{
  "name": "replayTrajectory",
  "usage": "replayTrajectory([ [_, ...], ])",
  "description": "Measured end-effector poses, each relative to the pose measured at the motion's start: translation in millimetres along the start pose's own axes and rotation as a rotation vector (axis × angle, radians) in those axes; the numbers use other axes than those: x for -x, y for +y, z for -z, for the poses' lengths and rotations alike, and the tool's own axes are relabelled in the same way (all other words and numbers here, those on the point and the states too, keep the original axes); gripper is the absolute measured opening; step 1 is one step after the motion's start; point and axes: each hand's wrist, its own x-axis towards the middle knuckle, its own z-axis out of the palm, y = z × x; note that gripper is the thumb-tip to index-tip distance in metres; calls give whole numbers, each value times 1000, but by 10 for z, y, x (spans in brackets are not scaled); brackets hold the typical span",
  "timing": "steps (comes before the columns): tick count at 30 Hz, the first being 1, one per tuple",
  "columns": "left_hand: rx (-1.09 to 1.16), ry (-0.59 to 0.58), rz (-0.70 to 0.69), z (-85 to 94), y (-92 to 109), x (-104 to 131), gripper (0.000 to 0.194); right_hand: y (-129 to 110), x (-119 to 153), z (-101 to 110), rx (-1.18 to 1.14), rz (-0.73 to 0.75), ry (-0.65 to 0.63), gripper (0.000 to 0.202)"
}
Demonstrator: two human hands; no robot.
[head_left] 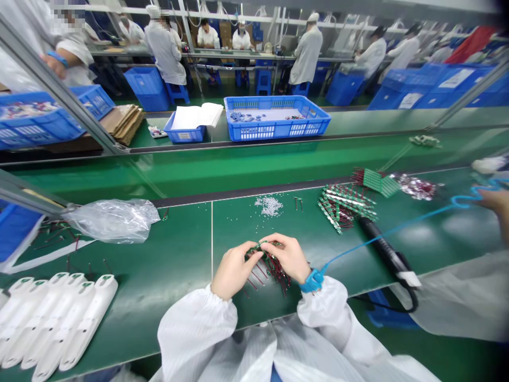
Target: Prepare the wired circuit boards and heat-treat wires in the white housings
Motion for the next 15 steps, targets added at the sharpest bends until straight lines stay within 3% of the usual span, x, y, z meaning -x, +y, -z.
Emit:
replayTrajectory([
  [2, 119, -96, 68, -18, -9, -17, 26, 3, 17, 16, -15, -15, -17, 20],
  [5, 219, -128, 114, -37, -46, -26, 28, 13, 28, 70, -41, -25, -76, 28],
  [15, 154, -138, 144, -98, -80, -14, 33, 167, 13, 117, 32, -32, -90, 13],
])
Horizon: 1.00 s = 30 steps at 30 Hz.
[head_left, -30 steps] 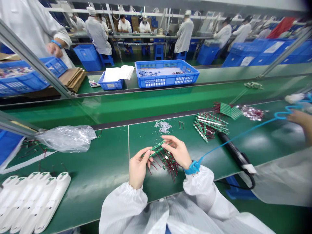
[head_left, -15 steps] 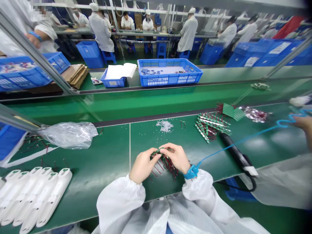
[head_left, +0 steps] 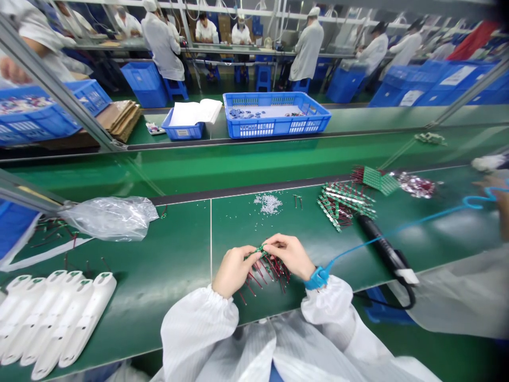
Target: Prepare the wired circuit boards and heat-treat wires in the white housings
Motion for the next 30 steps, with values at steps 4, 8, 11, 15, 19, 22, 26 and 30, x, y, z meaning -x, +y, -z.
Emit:
replayTrajectory([
  [4, -51, 71, -4, -41, 16, -1, 35, -47, 39, -37, 187, 102, 93, 8],
  [8, -143, 138, -11, -67, 61, 20, 36, -139, 112, -108, 436, 251, 193, 12],
  [11, -186, 156, -34, -86, 96, 30, 36, -146, 146, -153, 534, 333, 254, 13],
  [15, -190, 155, -33, -118, 108, 15, 36, -95, 154, -176, 573, 372, 275, 13],
  [19, -186, 154, -30, -138, 91, 2, 35, -38, 128, -122, 637, 419, 323, 18],
  [22, -132, 149, 9, -132, 68, 11, 37, 1, 104, 19, 627, 356, 345, 17],
  [26, -56, 110, 35, -115, 27, 22, 39, 5, 120, 248, 744, 189, 152, 14],
  [30, 0, 82, 13, -116, 14, 10, 34, -95, 178, 321, 749, 188, 122, 19],
])
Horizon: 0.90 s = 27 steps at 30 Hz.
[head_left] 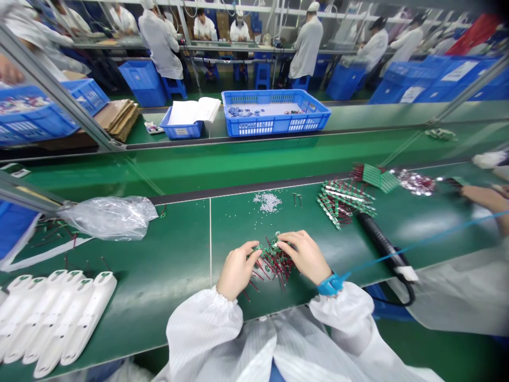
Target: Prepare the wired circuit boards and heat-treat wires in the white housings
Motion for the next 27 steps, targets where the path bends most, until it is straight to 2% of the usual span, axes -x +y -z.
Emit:
replayTrajectory([
  [3, -2, -27, -21, -11, 22, -4, 47, -123, 13, 22, -143, 13, -18, 22],
  [8, -19, -62, -59, -18, 72, 23, 49, -247, 12, -106, -529, -73, -204, 25],
  [11, -60, -38, -59, 13, 100, 38, 47, -216, 3, -205, -608, -116, -136, 18],
  [13, -93, -3, -61, 47, 116, 39, 39, -184, -3, -236, -610, -129, -77, 17],
  [15, -82, -24, -59, 76, 120, 33, 27, -167, -7, -236, -606, -131, -55, 18],
  [19, 105, -131, 19, 72, 88, 15, 31, -209, 6, -191, -484, -42, 27, 19],
  [24, 75, -45, 27, 2, 68, 23, 34, -320, 44, -211, -224, 108, 162, 24],
  [27, 45, -5, 25, -18, 76, 32, 36, -297, 46, -261, -159, 150, 205, 26],
])
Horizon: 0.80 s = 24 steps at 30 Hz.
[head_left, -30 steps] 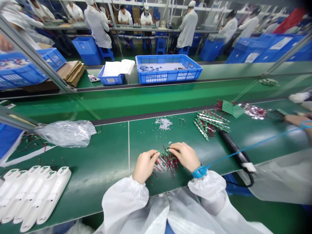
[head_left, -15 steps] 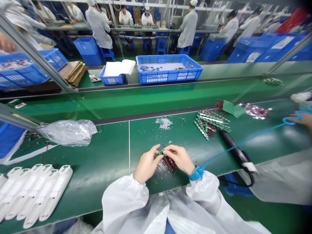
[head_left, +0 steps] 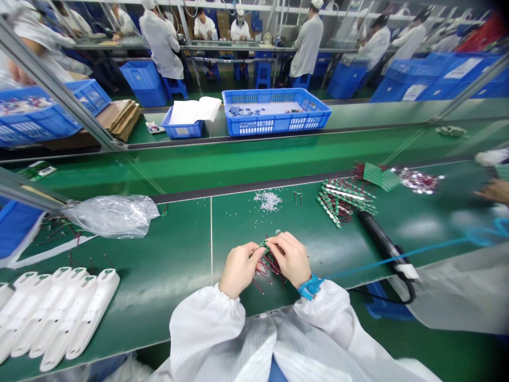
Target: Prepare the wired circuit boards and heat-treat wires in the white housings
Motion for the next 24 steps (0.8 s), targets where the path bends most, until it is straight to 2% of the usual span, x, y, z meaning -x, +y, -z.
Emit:
replayTrajectory([
  [2, -3, 19, 4, 1, -9, 0, 36, 84, 4, 1, 36, -20, 2, 25],
  [5, -14, 21, 13, 10, -39, -8, 35, 237, 5, 70, 138, -79, -64, 22],
  [8, -13, -1, 10, 8, -46, -14, 35, 289, 4, 173, 157, -111, -102, 19],
  [11, -2, -49, -10, -13, -8, -11, 33, 201, -3, 224, -20, -147, -122, 23],
  [15, 8, -95, -68, -31, 15, -1, 29, 82, -12, 163, -340, -262, -270, 22],
  [18, 74, -52, -78, -15, -31, 1, 23, 95, -15, 95, -402, -311, -235, 20],
  [20, 126, -32, -50, 2, -63, -4, 26, 124, -16, 70, -408, -323, -196, 21],
  [24, 140, -31, -17, 16, -68, -18, 31, 114, -10, 65, -353, -278, -161, 21],
])
